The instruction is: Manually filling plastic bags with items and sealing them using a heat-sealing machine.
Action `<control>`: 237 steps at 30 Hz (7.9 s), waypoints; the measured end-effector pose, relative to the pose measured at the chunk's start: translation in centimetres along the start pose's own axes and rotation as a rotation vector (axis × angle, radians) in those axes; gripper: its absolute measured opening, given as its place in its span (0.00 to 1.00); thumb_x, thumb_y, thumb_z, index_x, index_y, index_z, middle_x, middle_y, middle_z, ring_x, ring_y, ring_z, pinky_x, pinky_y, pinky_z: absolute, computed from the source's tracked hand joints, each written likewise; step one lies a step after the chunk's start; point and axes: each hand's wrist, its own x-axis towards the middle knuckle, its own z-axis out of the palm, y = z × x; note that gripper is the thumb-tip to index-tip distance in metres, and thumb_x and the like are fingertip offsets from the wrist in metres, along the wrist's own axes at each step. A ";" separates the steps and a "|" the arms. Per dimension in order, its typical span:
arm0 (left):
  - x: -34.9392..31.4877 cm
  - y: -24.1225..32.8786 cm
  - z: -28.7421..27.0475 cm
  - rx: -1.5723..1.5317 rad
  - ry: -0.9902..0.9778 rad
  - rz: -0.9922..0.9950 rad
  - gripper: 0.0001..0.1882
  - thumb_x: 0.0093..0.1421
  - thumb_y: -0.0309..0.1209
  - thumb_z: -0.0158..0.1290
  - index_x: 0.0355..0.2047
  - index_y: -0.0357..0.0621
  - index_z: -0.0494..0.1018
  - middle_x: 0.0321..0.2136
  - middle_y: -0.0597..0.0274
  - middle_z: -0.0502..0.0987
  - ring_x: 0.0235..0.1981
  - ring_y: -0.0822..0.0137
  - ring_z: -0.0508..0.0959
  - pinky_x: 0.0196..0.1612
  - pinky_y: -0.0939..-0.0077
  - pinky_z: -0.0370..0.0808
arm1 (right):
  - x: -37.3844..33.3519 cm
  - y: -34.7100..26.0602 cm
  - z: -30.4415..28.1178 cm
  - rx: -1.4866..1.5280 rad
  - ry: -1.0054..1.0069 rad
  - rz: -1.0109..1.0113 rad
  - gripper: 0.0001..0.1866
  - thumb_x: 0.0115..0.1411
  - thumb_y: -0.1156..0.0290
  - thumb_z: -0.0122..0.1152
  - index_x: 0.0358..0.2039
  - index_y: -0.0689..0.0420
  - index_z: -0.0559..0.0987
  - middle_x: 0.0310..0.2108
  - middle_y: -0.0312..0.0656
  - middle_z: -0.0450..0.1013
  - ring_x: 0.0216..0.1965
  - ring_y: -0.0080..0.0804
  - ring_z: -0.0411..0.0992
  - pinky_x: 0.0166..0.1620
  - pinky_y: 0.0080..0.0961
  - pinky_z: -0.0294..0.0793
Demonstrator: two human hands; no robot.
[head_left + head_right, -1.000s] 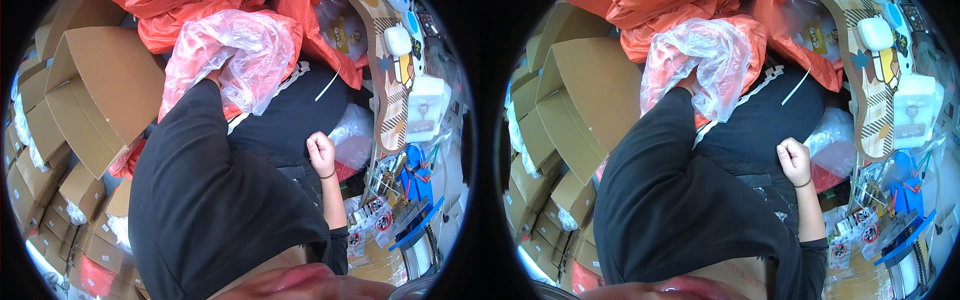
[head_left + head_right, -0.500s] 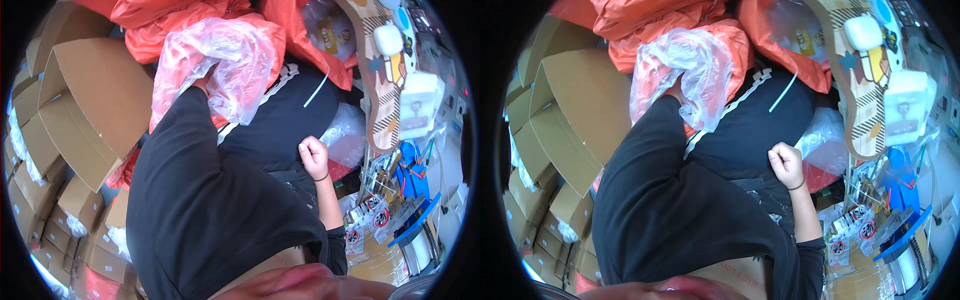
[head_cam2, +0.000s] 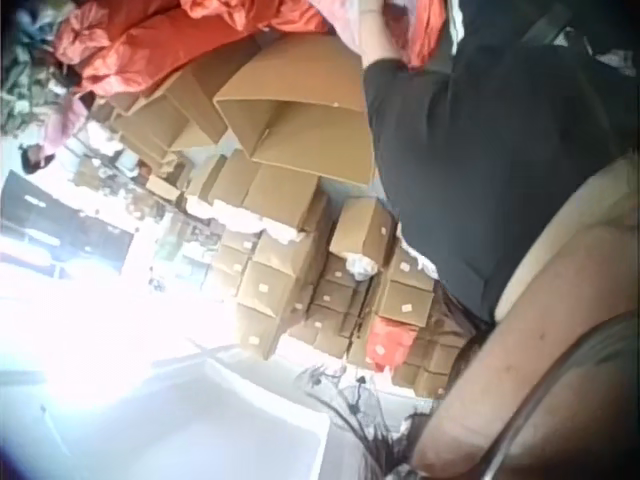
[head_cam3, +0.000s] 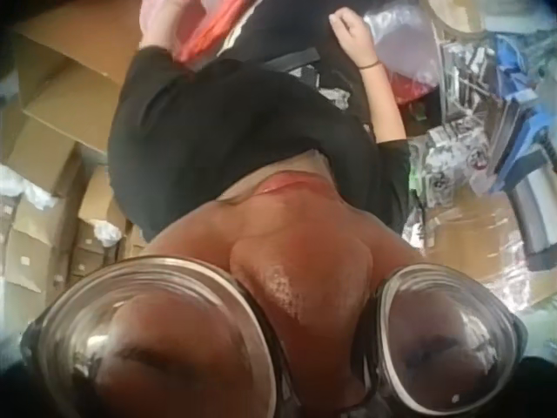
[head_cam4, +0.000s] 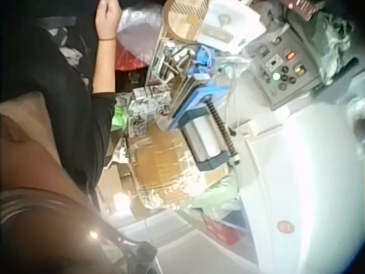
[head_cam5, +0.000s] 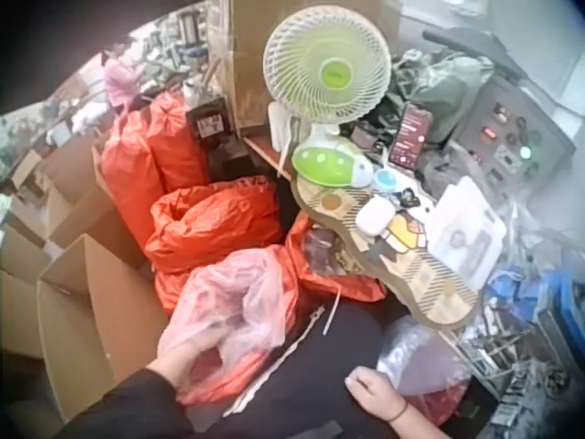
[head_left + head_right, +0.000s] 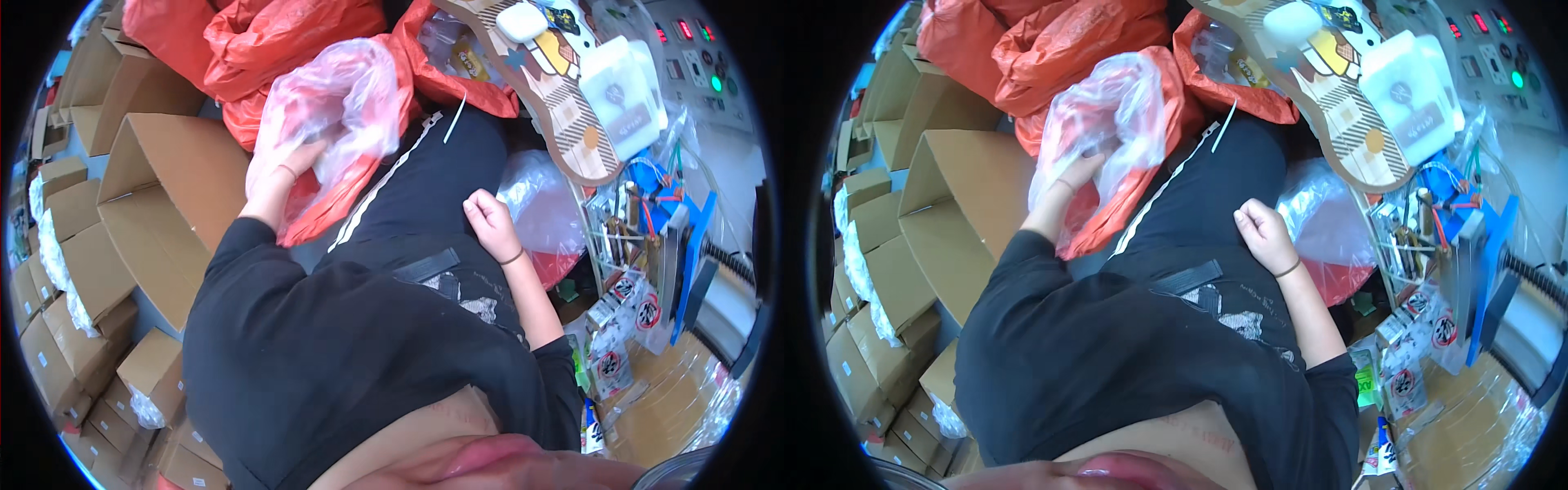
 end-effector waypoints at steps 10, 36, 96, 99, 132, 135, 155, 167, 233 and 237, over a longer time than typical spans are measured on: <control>-19.4 12.4 -15.4 -1.208 -0.327 0.513 0.25 0.52 0.29 0.62 0.48 0.32 0.70 0.40 0.62 0.78 0.42 0.70 0.78 0.45 0.74 0.76 | -3.4 -7.0 -3.2 0.559 -0.102 -0.049 0.21 0.67 0.49 0.54 0.42 0.56 0.73 0.24 0.24 0.60 0.22 0.11 0.53 0.24 0.12 0.52; -22.1 27.6 4.7 -1.487 -1.415 0.466 0.31 0.59 0.32 0.57 0.61 0.39 0.61 0.54 0.53 0.73 0.56 0.56 0.73 0.61 0.59 0.68 | -40.1 -4.9 -13.2 0.914 1.044 -0.169 0.22 0.61 0.70 0.58 0.53 0.68 0.73 0.50 0.51 0.74 0.51 0.41 0.74 0.55 0.38 0.72; -25.1 24.7 2.8 -1.139 -1.576 1.131 0.46 0.44 0.33 0.72 0.61 0.42 0.58 0.56 0.56 0.70 0.58 0.62 0.69 0.61 0.62 0.66 | -25.6 -5.6 -1.1 0.908 0.286 -0.641 0.37 0.53 0.41 0.63 0.49 0.57 0.63 0.46 0.44 0.65 0.49 0.34 0.66 0.53 0.35 0.66; -25.9 24.3 2.0 -1.241 -1.531 0.895 0.45 0.45 0.32 0.71 0.60 0.42 0.58 0.56 0.56 0.69 0.58 0.62 0.69 0.61 0.62 0.66 | -26.1 -6.3 0.4 0.956 0.475 -0.460 0.37 0.52 0.38 0.63 0.44 0.56 0.62 0.44 0.44 0.66 0.47 0.34 0.67 0.51 0.34 0.67; -24.4 23.9 1.8 -1.391 -1.104 0.694 0.38 0.45 0.24 0.67 0.57 0.40 0.63 0.44 0.57 0.78 0.45 0.66 0.79 0.52 0.66 0.75 | -33.2 -2.5 -8.4 1.018 0.530 -0.402 0.15 0.72 0.64 0.44 0.55 0.56 0.68 0.23 0.29 0.56 0.18 0.13 0.52 0.18 0.12 0.52; -25.0 25.2 3.3 -1.228 -0.437 0.896 0.41 0.43 0.25 0.69 0.57 0.39 0.63 0.42 0.60 0.78 0.45 0.68 0.77 0.52 0.69 0.74 | -27.8 -11.7 -1.2 0.722 0.722 -0.092 0.19 0.72 0.65 0.45 0.59 0.60 0.65 0.20 0.27 0.52 0.19 0.13 0.52 0.18 0.11 0.50; -19.5 22.5 1.7 -1.276 -0.972 0.553 0.38 0.48 0.31 0.61 0.59 0.34 0.62 0.48 0.52 0.75 0.51 0.58 0.76 0.54 0.65 0.74 | -44.6 -0.5 -13.1 -0.895 1.455 0.815 0.12 0.66 0.64 0.53 0.34 0.61 0.73 0.32 0.54 0.74 0.35 0.56 0.71 0.38 0.46 0.69; -9.4 29.1 -4.9 -1.218 -0.694 1.005 0.36 0.47 0.28 0.62 0.58 0.39 0.63 0.46 0.58 0.75 0.48 0.65 0.75 0.53 0.68 0.72 | -47.5 7.0 -12.0 -0.984 0.980 0.663 0.14 0.59 0.77 0.53 0.47 0.64 0.76 0.43 0.56 0.73 0.48 0.55 0.71 0.51 0.40 0.70; -3.7 35.2 4.2 0.163 0.307 1.359 0.20 0.58 0.27 0.46 0.52 0.46 0.73 0.48 0.52 0.76 0.52 0.54 0.75 0.54 0.62 0.71 | -26.8 4.3 -23.4 -0.994 0.860 0.454 0.19 0.55 0.81 0.56 0.49 0.60 0.75 0.46 0.54 0.72 0.49 0.54 0.70 0.53 0.39 0.69; -5.1 35.9 4.0 0.073 0.414 1.371 0.14 0.60 0.29 0.51 0.45 0.43 0.78 0.34 0.59 0.81 0.38 0.63 0.80 0.43 0.70 0.75 | -28.4 1.2 -22.4 -1.121 0.984 0.291 0.14 0.57 0.80 0.59 0.45 0.61 0.76 0.44 0.50 0.75 0.45 0.45 0.75 0.50 0.33 0.72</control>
